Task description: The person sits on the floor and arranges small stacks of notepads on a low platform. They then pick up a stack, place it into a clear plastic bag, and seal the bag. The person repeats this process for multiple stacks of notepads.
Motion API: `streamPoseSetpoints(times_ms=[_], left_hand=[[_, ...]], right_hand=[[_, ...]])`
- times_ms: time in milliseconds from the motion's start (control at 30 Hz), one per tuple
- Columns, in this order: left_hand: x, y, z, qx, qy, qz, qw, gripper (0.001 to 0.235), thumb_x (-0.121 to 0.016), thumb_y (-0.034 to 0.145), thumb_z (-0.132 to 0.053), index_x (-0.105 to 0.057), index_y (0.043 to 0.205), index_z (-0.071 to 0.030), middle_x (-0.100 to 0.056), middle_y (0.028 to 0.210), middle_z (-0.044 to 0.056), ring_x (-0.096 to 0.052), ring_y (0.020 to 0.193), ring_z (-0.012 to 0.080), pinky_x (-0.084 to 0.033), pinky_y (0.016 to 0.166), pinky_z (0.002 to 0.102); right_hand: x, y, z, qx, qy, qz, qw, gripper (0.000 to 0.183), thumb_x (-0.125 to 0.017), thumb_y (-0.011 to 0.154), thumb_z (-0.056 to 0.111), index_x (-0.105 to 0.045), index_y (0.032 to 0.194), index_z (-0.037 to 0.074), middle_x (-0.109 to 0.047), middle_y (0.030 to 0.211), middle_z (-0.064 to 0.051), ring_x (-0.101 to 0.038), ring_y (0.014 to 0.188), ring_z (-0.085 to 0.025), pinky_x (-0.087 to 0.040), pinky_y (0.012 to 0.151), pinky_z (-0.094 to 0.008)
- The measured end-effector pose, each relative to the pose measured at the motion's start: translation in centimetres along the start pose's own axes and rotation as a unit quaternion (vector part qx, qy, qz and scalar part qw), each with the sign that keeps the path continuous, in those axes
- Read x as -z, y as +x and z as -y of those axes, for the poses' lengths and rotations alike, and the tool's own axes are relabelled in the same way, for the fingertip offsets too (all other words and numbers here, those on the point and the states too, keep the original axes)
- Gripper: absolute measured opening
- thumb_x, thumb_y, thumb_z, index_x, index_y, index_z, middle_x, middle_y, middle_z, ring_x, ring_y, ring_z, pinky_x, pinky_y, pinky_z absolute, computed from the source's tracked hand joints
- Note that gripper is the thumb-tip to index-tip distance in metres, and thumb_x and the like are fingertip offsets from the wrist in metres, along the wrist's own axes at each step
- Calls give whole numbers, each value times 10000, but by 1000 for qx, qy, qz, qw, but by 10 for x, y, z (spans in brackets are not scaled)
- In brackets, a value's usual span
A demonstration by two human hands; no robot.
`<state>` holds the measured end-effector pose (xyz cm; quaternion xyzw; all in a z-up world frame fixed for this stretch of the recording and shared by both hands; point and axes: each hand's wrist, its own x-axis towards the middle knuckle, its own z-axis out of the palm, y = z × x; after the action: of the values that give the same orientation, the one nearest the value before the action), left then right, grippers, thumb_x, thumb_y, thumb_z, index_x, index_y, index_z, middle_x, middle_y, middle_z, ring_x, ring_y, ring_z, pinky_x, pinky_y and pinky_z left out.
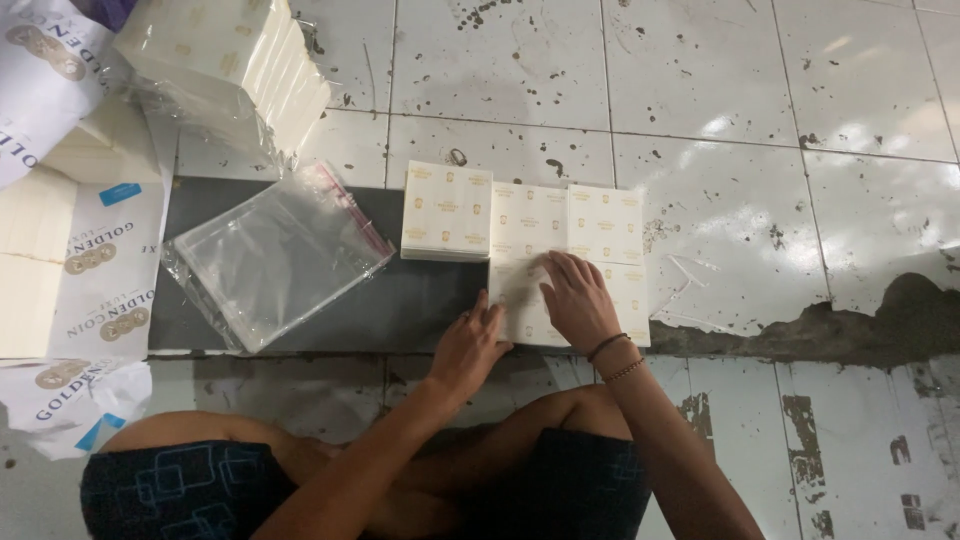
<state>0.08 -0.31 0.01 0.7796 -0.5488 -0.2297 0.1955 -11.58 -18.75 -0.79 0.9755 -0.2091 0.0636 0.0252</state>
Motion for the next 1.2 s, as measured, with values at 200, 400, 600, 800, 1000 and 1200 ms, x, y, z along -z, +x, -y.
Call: streamPoseSetpoints(times_ms=[200,400,600,800,1000,1200], left_hand=[[8,1,-6,3,15,9,1000,550,-704,973,-291,-443,1379,-27,-449,1458,356,-674,1121,458,-600,923,493],[-3,1,-7,-8,77,-37,996,558,-712,963,-375,-460,1304,-13,-521,1402,363,-726,1033,405,-629,839,434],[-4,0,-14,-4,127,-82,988,605,-715,936,-485,-506,1253,-13,-608,1314,344,-765,925,362,-648,759,400],[-18,8,-12,-11,172,-142,975,661,-758,885,-544,-540,1221,-19,-689,1141,321,-774,781,309,-625,668,400],[-23,11,-13,-20,218,-148,965,710,-765,862,-568,-571,1226,10,-711,1089,322,-770,747,294,-612,640,393],[-25,12,-19,-13,256,-188,948,427,-737,921,-354,-648,1135,5,-750,1005,286,-771,687,254,-597,606,367]], right_hand=[[7,0,2,17,-2,-3,1000,384,-538,1039,305,-574,1376,125,-562,1356,-61,-511,1349,-236,-414,1121,-439],[-12,-6,8,35,-32,-62,997,406,-554,1028,339,-567,1394,166,-549,1390,-34,-503,1344,-218,-383,1145,-460],[-4,-3,22,11,2,-93,996,443,-500,1065,329,-538,1452,117,-557,1431,-84,-510,1350,-254,-364,1152,-482],[-19,-6,27,14,6,-109,994,444,-511,1050,285,-546,1457,112,-538,1485,-92,-513,1360,-270,-376,1142,-482],[-23,-7,31,-7,58,-82,995,429,-444,1076,261,-551,1448,76,-537,1482,-135,-482,1394,-310,-326,1163,-517],[-24,-3,31,-10,13,-104,994,425,-536,1045,306,-581,1428,127,-596,1410,-80,-540,1337,-262,-337,1160,-518]])
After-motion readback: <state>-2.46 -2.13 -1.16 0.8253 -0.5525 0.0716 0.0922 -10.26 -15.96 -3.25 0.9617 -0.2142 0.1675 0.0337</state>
